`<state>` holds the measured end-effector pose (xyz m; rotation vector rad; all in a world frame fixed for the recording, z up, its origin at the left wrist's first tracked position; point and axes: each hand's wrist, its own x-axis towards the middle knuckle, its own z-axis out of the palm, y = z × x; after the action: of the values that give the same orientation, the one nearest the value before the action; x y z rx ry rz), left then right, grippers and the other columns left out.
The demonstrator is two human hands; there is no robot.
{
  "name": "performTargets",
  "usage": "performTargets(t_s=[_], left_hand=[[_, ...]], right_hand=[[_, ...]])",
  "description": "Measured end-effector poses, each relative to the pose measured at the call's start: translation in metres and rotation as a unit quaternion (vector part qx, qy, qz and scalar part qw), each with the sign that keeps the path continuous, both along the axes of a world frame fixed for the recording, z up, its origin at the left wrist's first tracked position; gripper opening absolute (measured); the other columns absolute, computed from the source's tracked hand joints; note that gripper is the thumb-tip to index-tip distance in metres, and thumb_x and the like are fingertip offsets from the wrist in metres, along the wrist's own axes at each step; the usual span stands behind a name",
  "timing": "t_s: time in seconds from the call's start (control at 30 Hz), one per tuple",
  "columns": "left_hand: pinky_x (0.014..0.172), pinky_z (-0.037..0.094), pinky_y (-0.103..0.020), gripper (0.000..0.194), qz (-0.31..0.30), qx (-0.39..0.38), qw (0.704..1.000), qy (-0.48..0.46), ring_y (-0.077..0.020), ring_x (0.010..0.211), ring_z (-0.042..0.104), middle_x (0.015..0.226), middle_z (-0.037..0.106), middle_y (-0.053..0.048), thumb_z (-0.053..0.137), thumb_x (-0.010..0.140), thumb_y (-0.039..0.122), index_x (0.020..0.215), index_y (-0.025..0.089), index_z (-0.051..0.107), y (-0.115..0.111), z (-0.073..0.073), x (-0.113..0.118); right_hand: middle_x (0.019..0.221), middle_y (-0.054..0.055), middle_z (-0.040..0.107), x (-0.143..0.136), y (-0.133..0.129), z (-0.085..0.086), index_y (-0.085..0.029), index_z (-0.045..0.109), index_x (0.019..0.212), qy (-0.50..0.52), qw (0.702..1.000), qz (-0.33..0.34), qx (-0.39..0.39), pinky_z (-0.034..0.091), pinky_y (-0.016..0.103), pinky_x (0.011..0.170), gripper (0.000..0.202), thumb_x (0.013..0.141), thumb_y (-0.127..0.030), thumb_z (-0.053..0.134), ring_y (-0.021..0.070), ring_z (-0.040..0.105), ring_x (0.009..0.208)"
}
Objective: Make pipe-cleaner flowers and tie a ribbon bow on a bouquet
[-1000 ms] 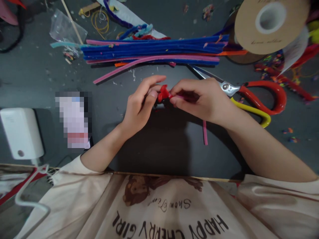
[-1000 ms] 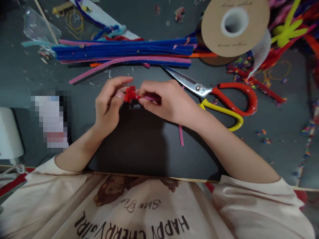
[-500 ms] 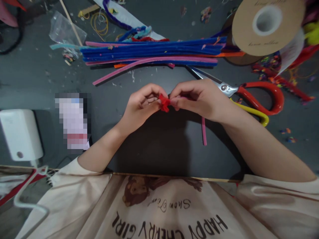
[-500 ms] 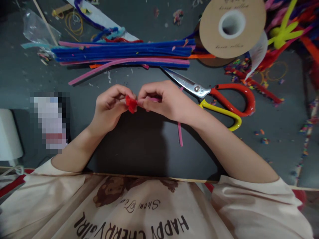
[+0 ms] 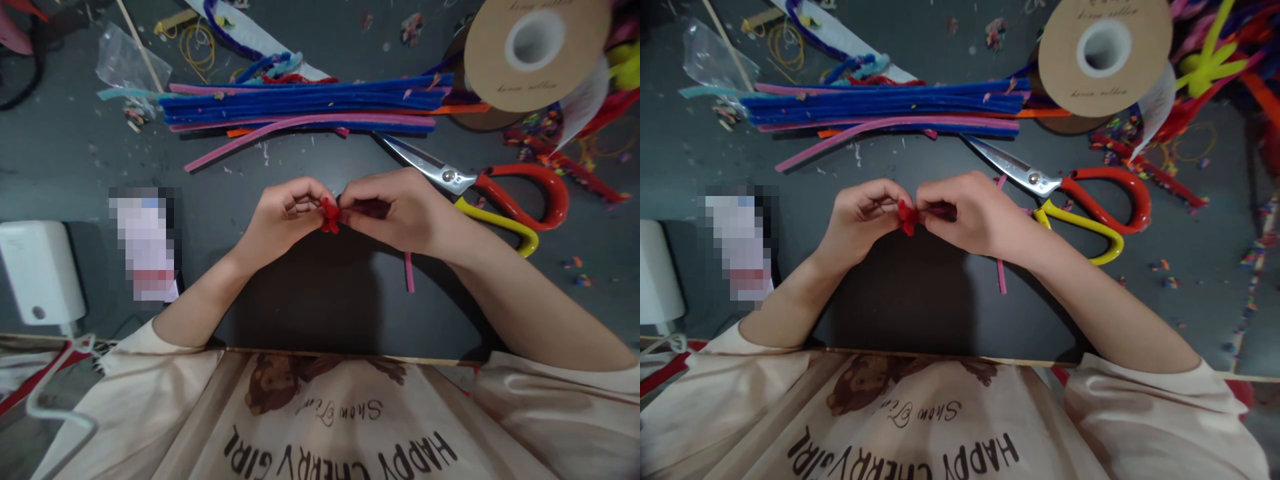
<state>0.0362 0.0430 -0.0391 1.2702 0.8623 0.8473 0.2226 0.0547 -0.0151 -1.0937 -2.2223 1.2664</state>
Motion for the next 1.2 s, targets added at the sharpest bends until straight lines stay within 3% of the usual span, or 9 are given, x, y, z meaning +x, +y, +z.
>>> performTargets(t_s=[0.17,0.33,0.4,0.47,0.6,0.73,0.9,1.07,1.2], left_hand=[[0.059,0.053,-0.018,0.006,0.024,0.009,1.0,-0.013,-0.0043,0.062,0.061,0.068,0.062,0.004,0.064,0.08,0.024,0.079,0.019,0.062,0.0,-0.007,-0.001],[0.077,0.056,-0.024,0.022,0.076,0.014,0.99,-0.117,-0.0079,0.081,0.063,0.088,0.066,0.004,0.058,0.085,0.038,0.104,0.026,0.061,0.0,-0.02,-0.001],[0.079,0.055,-0.024,0.026,0.119,0.045,0.987,-0.1,-0.0084,0.086,0.063,0.094,0.065,0.004,0.062,0.082,0.04,0.105,0.028,0.062,-0.001,-0.022,-0.001],[0.075,0.054,-0.025,0.029,0.156,0.112,0.981,-0.019,-0.0085,0.084,0.062,0.101,0.062,0.002,0.062,0.08,0.043,0.107,0.03,0.06,-0.002,-0.021,-0.001],[0.075,0.053,-0.027,0.04,0.128,0.242,0.952,0.14,-0.0137,0.096,0.06,0.112,0.059,-0.003,0.065,0.077,0.046,0.112,0.029,0.057,-0.005,-0.016,-0.002],[0.082,0.053,-0.03,0.033,0.1,0.286,0.929,0.212,-0.0163,0.1,0.059,0.108,0.062,-0.006,0.064,0.079,0.039,0.11,0.026,0.059,-0.006,-0.011,-0.002],[0.081,0.053,-0.029,0.032,0.085,0.312,0.917,0.233,-0.0158,0.095,0.061,0.103,0.063,-0.007,0.064,0.079,0.036,0.109,0.023,0.06,-0.004,-0.013,-0.002],[0.09,0.051,-0.031,0.042,0.062,0.294,0.926,0.228,-0.0168,0.103,0.06,0.111,0.061,-0.005,0.064,0.08,0.031,0.12,0.025,0.052,-0.004,-0.018,-0.002],[0.083,0.052,-0.028,0.022,0.075,0.268,0.942,0.19,-0.0123,0.093,0.061,0.102,0.062,-0.002,0.052,0.087,0.03,0.108,0.026,0.055,-0.003,-0.019,-0.003]], right_hand=[[0.062,-0.002,0.051,-0.001,0.0,-0.004,-0.02,0.056,0.069,-0.006,0.999,-0.024,0.045,0.033,0.025,0.056,0.015,0.083,-0.018,0.051,0.009,0.041,0.056],[0.072,0.0,0.06,-0.001,0.004,-0.01,-0.018,0.061,0.081,0.006,0.996,-0.073,0.044,0.036,0.024,0.058,0.012,0.086,-0.023,0.052,0.009,0.048,0.063],[0.075,0.001,0.062,-0.001,0.004,-0.012,-0.018,0.061,0.081,0.0,0.994,-0.097,0.049,0.038,0.025,0.06,0.011,0.086,-0.022,0.052,0.0103,0.051,0.066],[0.077,0.002,0.063,-0.002,0.003,-0.015,-0.019,0.061,0.081,-0.008,0.991,-0.113,0.067,0.039,0.026,0.061,0.01,0.085,-0.021,0.053,0.0116,0.054,0.067],[0.079,0.003,0.064,-0.003,0.0,-0.022,-0.02,0.061,0.083,-0.022,0.986,-0.11,0.127,0.042,0.027,0.065,0.01,0.086,-0.021,0.052,0.0135,0.056,0.071],[0.078,0.003,0.065,-0.005,-0.004,-0.031,-0.02,0.061,0.085,-0.033,0.979,-0.11,0.169,0.041,0.026,0.062,0.013,0.086,-0.019,0.049,0.0131,0.056,0.069],[0.076,0.003,0.065,-0.006,-0.006,-0.037,-0.019,0.061,0.084,-0.036,0.972,-0.112,0.201,0.041,0.027,0.061,0.012,0.086,-0.019,0.049,0.0138,0.057,0.068],[0.079,0.004,0.066,-0.005,-0.004,-0.038,-0.02,0.061,0.087,-0.026,0.973,-0.096,0.21,0.043,0.027,0.063,0.013,0.087,-0.022,0.048,0.014,0.059,0.07],[0.073,0.002,0.062,-0.005,-0.003,-0.035,-0.02,0.06,0.089,-0.029,0.973,-0.085,0.213,0.042,0.026,0.061,0.012,0.086,-0.022,0.048,0.0131,0.057,0.066]])
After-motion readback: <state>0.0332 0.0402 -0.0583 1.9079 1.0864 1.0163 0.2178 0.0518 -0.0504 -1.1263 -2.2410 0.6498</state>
